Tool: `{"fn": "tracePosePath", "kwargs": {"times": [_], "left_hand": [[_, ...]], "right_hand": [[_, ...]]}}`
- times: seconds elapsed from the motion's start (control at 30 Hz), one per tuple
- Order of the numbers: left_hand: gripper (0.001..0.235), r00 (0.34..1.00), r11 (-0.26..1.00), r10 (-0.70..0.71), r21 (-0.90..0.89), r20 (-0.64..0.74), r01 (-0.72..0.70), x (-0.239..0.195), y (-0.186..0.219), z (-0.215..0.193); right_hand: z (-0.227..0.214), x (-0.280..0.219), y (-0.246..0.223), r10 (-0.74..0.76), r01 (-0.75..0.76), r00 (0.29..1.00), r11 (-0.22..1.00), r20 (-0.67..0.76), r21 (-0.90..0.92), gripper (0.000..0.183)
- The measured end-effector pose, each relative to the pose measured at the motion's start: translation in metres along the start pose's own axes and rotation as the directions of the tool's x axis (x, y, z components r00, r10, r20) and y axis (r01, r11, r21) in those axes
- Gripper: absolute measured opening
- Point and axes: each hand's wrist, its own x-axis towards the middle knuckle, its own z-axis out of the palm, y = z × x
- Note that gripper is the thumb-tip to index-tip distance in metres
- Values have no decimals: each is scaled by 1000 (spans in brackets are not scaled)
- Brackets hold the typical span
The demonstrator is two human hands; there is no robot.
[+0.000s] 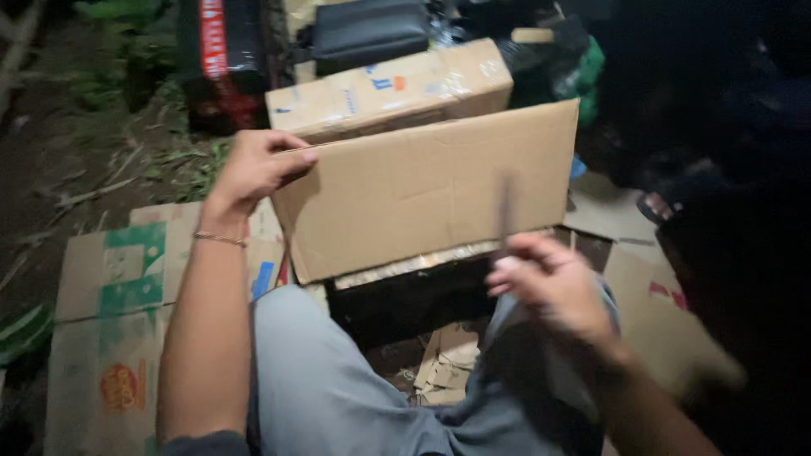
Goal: The person cuts a cardboard sheet with a knife, folds it into a box shape, and secures the edges with clear tape. They then tape a second cardboard piece to the top of the assembled box.
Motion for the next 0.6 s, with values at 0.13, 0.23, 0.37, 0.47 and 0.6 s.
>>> {"fn": "tracePosePath", "kwargs": {"times": [0.13, 0.23, 0.37, 0.47, 0.6], "left_hand": [[23, 998, 998, 59, -7, 31, -59, -6, 6, 1], [38, 991, 957, -3, -288, 132, 41, -28, -2, -1], [44, 987, 825, -42, -552, 152, 120, -42, -4, 16], [33, 999, 836, -16, -548, -32, -4, -40, 0, 27], [19, 979, 902, 23, -418, -201, -107, -32, -10, 34]], "right_hand": [[30, -7, 22, 313, -399, 894, 881, 320, 254, 12], [38, 2, 15, 307, -426, 850, 878, 428, 216, 15], [44, 17, 0, 274, -308, 927, 946, 254, 103, 10], [52, 20, -2, 336, -352, 913, 936, 229, 27, 19], [62, 15, 12, 366, -415, 890, 898, 273, 149, 21]]}}
